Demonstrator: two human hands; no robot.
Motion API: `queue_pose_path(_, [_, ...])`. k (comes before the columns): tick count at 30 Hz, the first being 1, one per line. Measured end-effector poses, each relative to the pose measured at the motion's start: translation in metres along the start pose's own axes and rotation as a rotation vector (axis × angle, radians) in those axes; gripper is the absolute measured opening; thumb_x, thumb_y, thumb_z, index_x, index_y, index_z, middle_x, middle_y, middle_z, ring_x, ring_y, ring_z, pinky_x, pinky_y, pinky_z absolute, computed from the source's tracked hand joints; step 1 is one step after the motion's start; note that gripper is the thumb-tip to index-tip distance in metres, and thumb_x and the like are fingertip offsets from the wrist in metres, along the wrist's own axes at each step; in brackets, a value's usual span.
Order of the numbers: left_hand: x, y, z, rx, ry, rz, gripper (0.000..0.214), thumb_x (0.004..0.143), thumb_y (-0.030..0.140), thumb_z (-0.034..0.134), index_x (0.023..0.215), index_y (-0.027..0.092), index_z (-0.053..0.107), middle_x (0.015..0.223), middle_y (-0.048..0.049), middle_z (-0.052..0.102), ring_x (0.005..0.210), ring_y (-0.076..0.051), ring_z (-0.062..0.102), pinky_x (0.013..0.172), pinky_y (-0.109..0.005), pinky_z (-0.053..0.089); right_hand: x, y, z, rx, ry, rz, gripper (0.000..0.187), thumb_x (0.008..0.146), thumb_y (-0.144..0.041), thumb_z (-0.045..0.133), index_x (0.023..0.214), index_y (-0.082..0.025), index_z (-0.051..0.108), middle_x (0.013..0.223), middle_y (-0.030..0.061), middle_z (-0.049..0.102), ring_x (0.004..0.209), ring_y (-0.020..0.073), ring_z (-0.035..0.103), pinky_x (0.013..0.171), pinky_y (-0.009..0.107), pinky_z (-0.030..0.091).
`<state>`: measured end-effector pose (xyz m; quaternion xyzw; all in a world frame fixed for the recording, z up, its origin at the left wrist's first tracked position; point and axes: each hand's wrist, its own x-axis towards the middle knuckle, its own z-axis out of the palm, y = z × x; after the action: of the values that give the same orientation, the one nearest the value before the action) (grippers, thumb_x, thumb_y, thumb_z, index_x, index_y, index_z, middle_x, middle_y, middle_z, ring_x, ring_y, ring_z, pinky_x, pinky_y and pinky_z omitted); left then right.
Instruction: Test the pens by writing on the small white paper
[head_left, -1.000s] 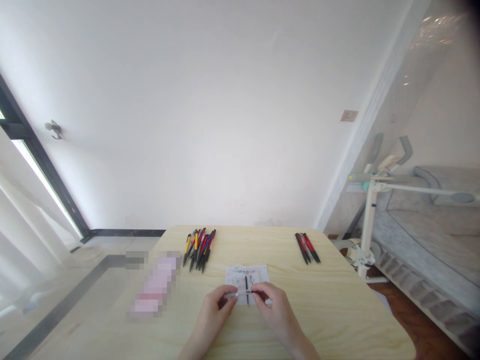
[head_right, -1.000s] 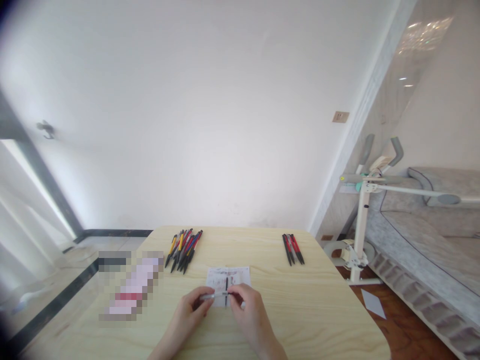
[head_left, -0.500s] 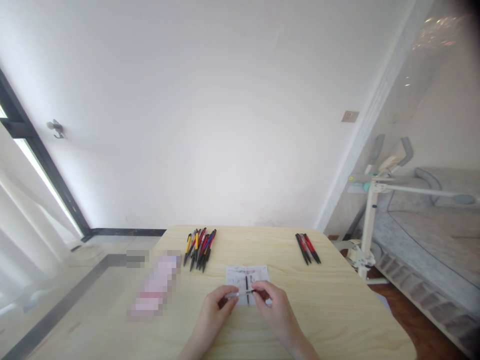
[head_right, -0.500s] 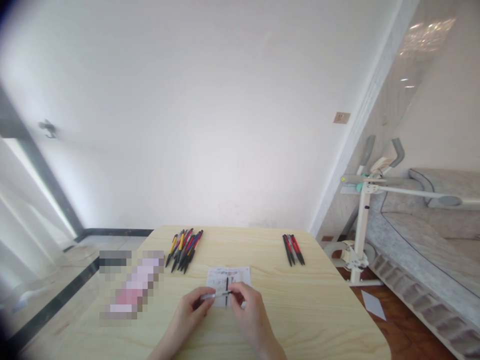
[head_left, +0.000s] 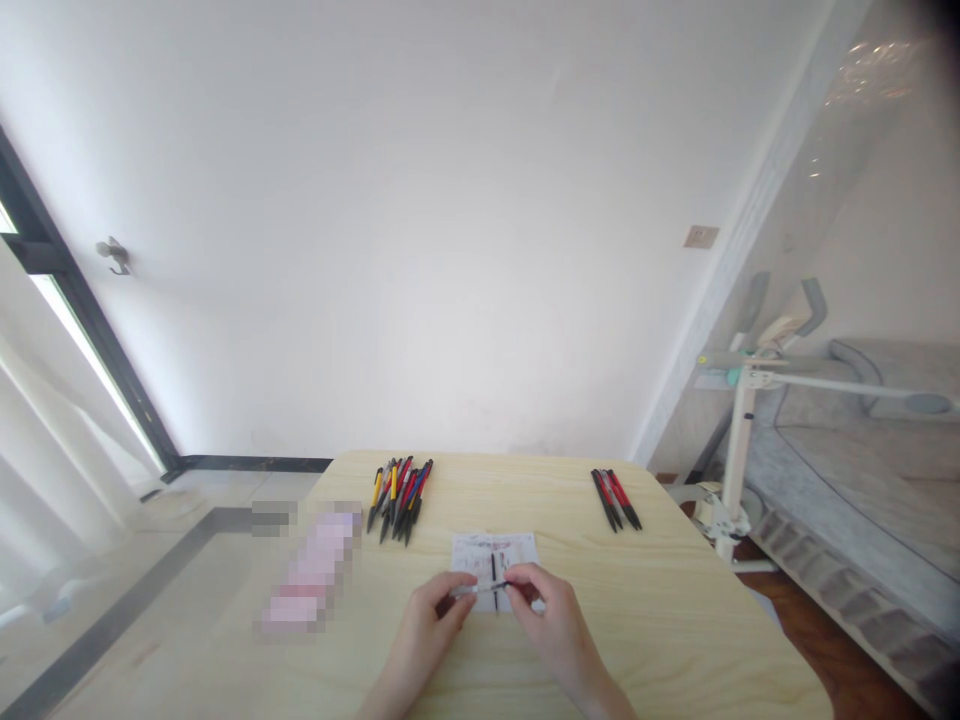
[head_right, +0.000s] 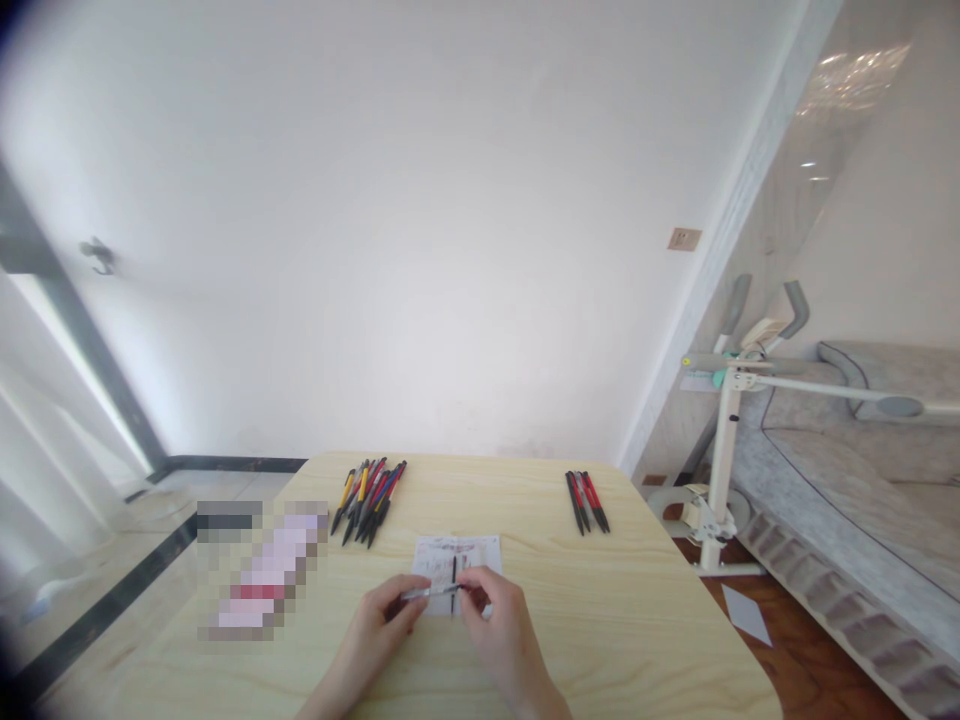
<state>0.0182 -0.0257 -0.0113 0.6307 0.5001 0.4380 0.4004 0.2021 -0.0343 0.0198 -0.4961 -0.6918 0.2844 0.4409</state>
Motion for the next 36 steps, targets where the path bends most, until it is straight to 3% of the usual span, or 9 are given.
queue_pose_path(36, [0.000,0.002,0.000,-0.109,-0.006,-0.032,0.022,0.073,0.032,0.058,0.088,0.017,0.064,0.063,-0.0002,0.061,0.052,-0.011,0.051,0.051,-0.021,0.042,0.001,-0.009,0.001,0.077,0.038,0.019,0.019,0.076,-0.025,0.055,0.090,-0.016,0.064,0.081,0.0073,0.068,0.071,0.0183,0.062,0.067,0.027,0.051])
